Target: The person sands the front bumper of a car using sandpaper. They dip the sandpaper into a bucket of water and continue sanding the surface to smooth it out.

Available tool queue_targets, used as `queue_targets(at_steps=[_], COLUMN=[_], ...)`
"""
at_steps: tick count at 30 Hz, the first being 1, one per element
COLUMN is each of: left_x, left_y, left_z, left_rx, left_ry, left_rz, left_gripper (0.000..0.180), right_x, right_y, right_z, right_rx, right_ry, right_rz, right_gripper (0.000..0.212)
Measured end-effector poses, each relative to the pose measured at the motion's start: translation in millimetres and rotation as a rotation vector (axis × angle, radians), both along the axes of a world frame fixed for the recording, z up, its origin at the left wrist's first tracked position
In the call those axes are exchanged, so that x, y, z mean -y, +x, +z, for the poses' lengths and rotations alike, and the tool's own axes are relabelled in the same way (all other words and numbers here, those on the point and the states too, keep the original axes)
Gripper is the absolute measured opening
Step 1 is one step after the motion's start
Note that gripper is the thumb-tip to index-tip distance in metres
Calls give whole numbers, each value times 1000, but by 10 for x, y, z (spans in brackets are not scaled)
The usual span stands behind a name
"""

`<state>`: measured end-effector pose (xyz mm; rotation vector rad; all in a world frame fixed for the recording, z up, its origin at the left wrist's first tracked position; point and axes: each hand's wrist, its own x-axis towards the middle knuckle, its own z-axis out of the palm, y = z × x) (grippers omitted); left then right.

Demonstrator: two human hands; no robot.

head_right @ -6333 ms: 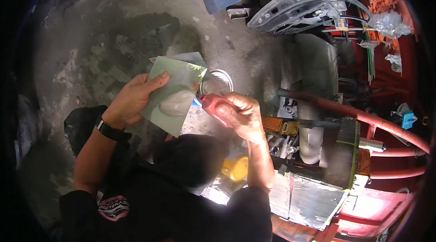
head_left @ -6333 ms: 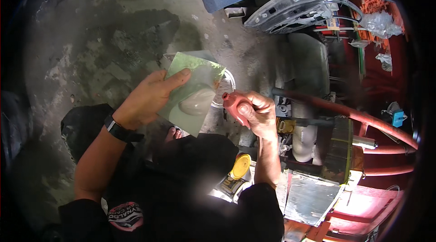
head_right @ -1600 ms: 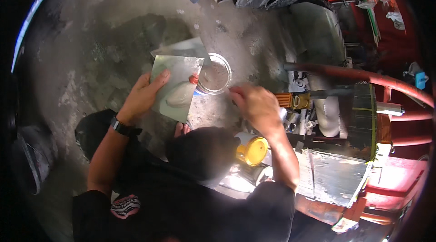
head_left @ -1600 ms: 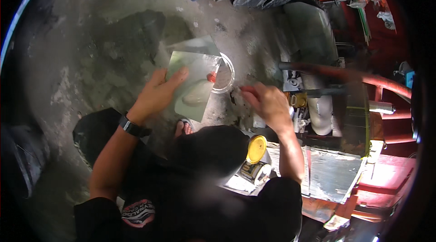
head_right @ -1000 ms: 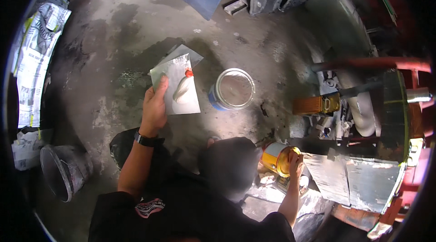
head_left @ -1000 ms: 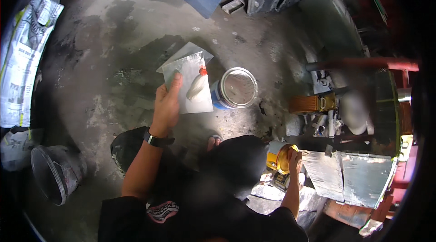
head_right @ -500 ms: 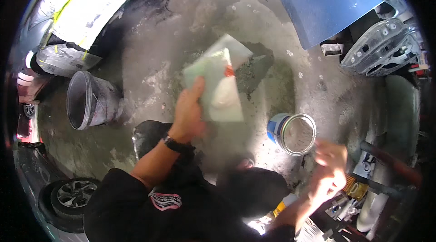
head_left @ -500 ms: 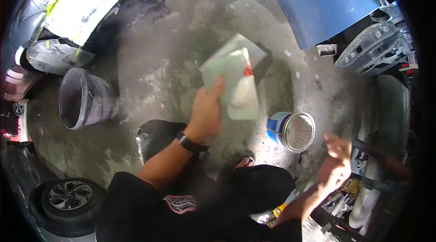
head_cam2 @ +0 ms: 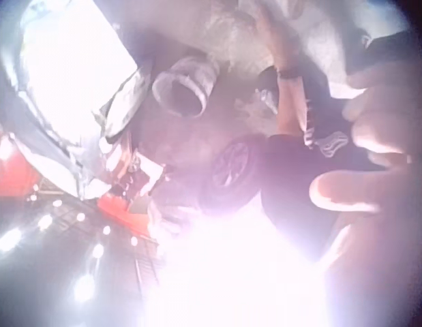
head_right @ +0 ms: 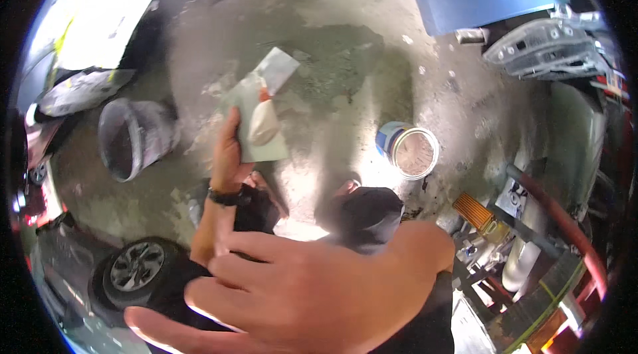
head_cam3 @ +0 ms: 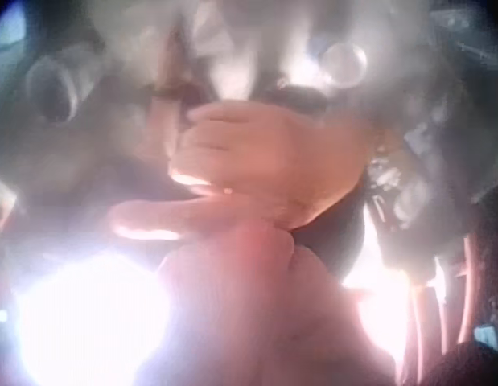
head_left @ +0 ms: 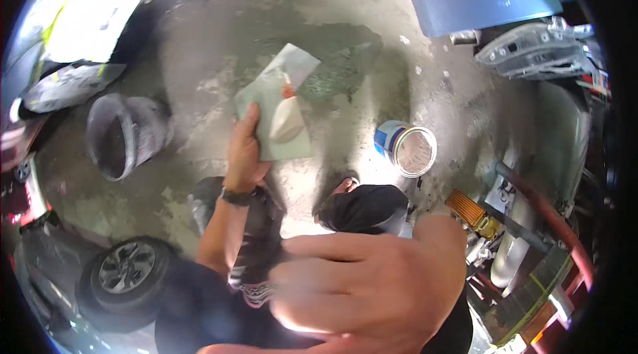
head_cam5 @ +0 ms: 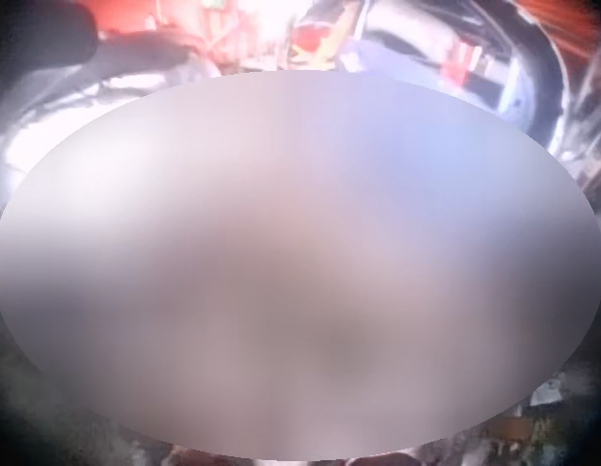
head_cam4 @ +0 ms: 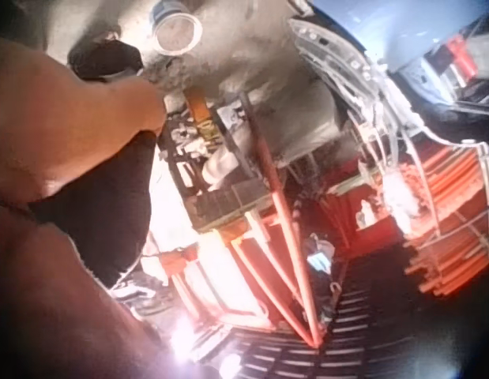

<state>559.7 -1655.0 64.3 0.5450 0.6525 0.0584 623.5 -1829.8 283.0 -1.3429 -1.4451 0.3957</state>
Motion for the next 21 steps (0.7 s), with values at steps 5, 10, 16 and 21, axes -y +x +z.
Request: queue_targets(at_steps=[5, 10, 16, 21], left_x=[-274, -454, -706, -863], left_y=[-310, -499, -1024, -1610], left_z=[840, 2219, 3952, 4971], left_rx=[-141, -96, 84, 54], left_ry=[423, 447, 122, 207], left_rz=[86, 342, 298, 439], left_gripper=[38, 28, 38, 25], right_x=[73, -146, -844, -1177], right_y=[-38, -568, -1320, -1831], right_z=[901, 1744, 3553, 4576], right_rx=[-296, -1006, -1167, -1165], right_ry=[-333, 61, 637, 672], right_rz=[145, 316, 768, 968], right_gripper=[31, 58, 76, 80])
